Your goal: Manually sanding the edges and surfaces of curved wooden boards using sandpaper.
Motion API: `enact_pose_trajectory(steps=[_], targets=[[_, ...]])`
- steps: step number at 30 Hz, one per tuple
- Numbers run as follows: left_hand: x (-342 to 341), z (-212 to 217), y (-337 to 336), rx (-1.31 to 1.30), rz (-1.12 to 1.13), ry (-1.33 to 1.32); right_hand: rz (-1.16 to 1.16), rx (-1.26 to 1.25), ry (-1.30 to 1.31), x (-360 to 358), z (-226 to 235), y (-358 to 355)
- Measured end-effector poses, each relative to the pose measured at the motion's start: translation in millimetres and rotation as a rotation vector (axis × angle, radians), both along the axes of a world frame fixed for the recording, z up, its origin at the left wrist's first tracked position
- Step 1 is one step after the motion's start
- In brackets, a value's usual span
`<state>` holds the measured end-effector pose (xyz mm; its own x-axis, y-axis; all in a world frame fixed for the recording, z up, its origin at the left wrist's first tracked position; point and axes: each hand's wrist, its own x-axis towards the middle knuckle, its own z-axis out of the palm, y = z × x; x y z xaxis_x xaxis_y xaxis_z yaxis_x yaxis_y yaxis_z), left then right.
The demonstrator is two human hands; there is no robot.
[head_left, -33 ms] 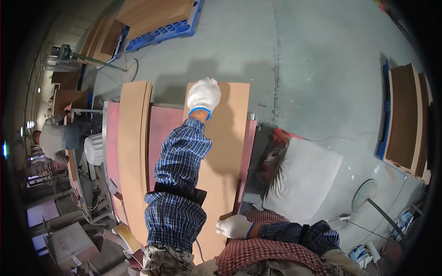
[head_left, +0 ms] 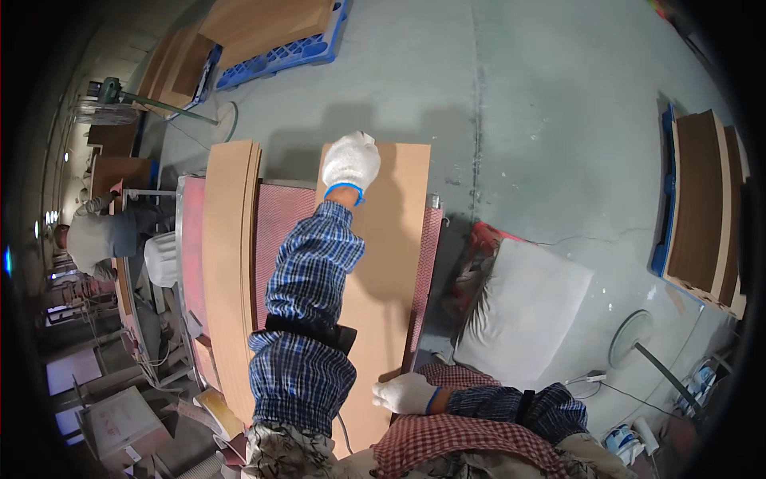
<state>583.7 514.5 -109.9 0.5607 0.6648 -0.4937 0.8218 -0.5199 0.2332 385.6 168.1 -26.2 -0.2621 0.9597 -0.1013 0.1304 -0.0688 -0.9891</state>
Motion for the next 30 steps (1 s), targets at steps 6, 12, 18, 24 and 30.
enact_pose_trajectory(steps=[6,12,18,24,30], targets=[[12,-14,9,0.027,-0.079,0.004,-0.069,0.202,-0.143,-7,-13,-5],[-12,-26,12,0.169,-0.291,0.044,-0.13,0.247,-0.169,-8,-7,-3],[-73,20,-48,0.024,-0.072,-0.009,-0.099,0.055,-0.138,-14,-15,-5],[-207,50,-112,0.05,0.028,-0.159,0.016,-0.023,-0.37,-9,18,12],[-343,100,-196,0.098,0.033,-0.121,0.019,0.115,-0.482,-30,11,3]])
